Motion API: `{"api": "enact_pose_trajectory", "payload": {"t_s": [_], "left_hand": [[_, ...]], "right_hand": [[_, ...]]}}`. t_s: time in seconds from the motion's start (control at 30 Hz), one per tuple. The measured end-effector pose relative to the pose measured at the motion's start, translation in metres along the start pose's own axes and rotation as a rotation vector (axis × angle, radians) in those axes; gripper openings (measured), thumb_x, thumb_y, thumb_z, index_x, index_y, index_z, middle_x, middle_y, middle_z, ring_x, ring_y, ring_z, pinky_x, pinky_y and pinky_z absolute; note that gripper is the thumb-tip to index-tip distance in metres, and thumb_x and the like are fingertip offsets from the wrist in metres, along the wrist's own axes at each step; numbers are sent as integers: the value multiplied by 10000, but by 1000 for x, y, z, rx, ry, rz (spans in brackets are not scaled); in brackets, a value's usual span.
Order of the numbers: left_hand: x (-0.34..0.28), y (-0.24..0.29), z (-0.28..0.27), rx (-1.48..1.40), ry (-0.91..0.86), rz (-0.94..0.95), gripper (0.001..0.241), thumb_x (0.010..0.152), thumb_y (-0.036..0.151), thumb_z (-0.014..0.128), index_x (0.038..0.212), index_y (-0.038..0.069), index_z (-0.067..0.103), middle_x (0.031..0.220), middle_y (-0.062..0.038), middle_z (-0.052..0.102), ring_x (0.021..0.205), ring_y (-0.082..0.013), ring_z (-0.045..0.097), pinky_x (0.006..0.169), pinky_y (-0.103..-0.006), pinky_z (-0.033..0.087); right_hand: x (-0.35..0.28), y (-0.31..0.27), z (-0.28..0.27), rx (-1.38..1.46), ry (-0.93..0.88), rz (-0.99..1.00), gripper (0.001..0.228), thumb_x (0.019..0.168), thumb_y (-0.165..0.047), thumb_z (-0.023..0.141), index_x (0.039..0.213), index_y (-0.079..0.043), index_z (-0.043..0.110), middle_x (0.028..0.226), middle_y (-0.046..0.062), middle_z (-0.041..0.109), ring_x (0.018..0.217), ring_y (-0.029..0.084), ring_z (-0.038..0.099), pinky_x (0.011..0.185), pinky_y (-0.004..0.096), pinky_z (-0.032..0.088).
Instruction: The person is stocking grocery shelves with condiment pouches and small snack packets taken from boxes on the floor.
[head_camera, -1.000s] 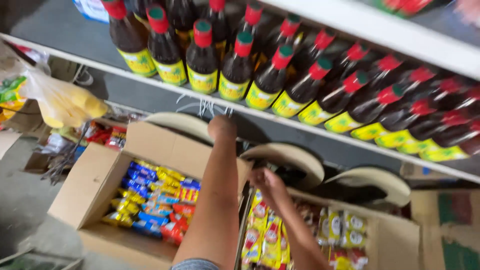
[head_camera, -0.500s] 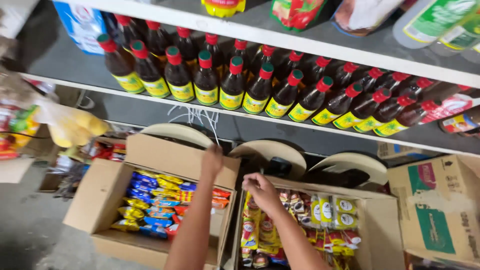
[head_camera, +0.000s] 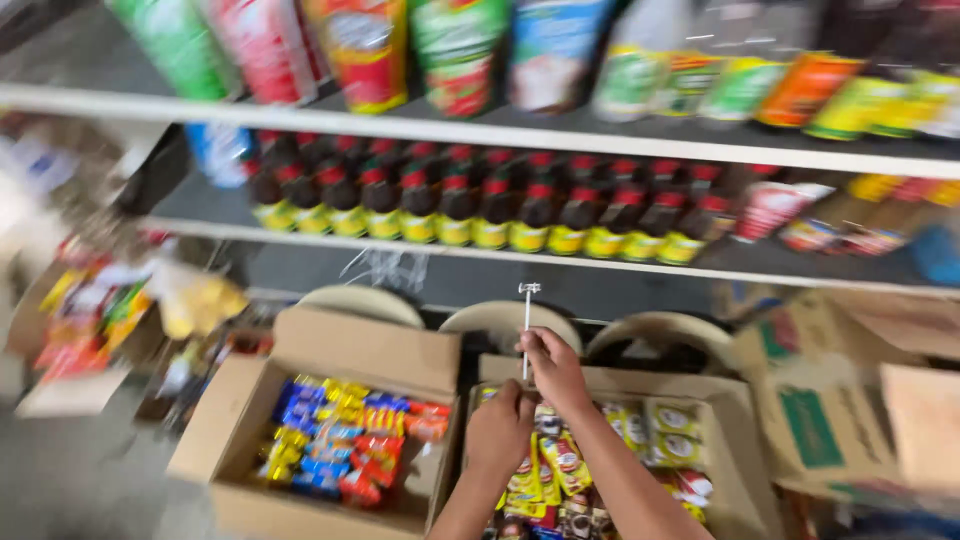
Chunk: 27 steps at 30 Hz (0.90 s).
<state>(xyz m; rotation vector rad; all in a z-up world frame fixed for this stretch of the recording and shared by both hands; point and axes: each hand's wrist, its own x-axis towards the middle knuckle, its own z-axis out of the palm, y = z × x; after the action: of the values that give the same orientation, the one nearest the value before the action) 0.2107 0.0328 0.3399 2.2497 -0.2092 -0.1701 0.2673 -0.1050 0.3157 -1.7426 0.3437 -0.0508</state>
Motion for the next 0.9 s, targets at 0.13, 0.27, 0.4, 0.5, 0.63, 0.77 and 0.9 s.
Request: {"api": "enact_pose_trajectory", "payload": {"t_s": [0.13,0.27,0.4,0.5,0.63,0.77,0.9], "left_hand": [[-1,64,18,36,-42,151,237,970,311,564,957,77,604,803,-218,702,777,-441,687,694,-581,514],[-5,153,14,-154,-18,451,285,899,316,685,1021,66,623,819,-203,691,748,-421,682,671,-538,524],[9,219,30,-385,55,1008,628,761,283,815,1228,-57,570,1083,-233,603,922,-416,623,766,-483,523],[38,237,84,-269,108,1057,294,863,45,711,1156,62,713,1104,-126,656,1011,-338,674,865,-419,560],[49,307,93,-217,334,1252,289,847,23,734,1128,89,714,1108,-93,696,1010,-310,677,871,-411,528],[70,344,118,-165,390,1306,281,881,0,705,1156,56,706,1083,-100,708,1008,-300,686,888,-431,536],[84,363,134,-144,433,1281,242,915,14,709,1156,40,697,1102,-124,710,1021,-316,693,885,-432,561]], "right_hand": [[-13,-21,-89,12,144,-93,296,993,-269,635,1165,-50,737,859,27,739,675,92,596,570,277,482],[-21,-27,-168,79,199,-242,285,999,-218,644,1178,-17,737,856,31,734,729,70,632,615,253,504],[-18,-48,-239,239,281,-270,268,988,-157,648,1179,13,729,884,28,725,758,66,631,632,238,499],[-31,-88,-290,306,331,-280,259,987,-137,655,1177,20,733,865,24,696,708,87,581,602,250,453],[-14,-110,-354,333,330,-285,257,987,-146,661,1165,21,743,827,16,669,663,88,564,565,260,438],[9,-122,-395,494,171,-371,249,974,-142,689,1139,39,741,838,24,680,704,93,607,596,253,465],[32,-127,-421,650,29,-372,258,949,-148,698,1121,40,744,853,43,695,719,126,639,610,271,508]]}}
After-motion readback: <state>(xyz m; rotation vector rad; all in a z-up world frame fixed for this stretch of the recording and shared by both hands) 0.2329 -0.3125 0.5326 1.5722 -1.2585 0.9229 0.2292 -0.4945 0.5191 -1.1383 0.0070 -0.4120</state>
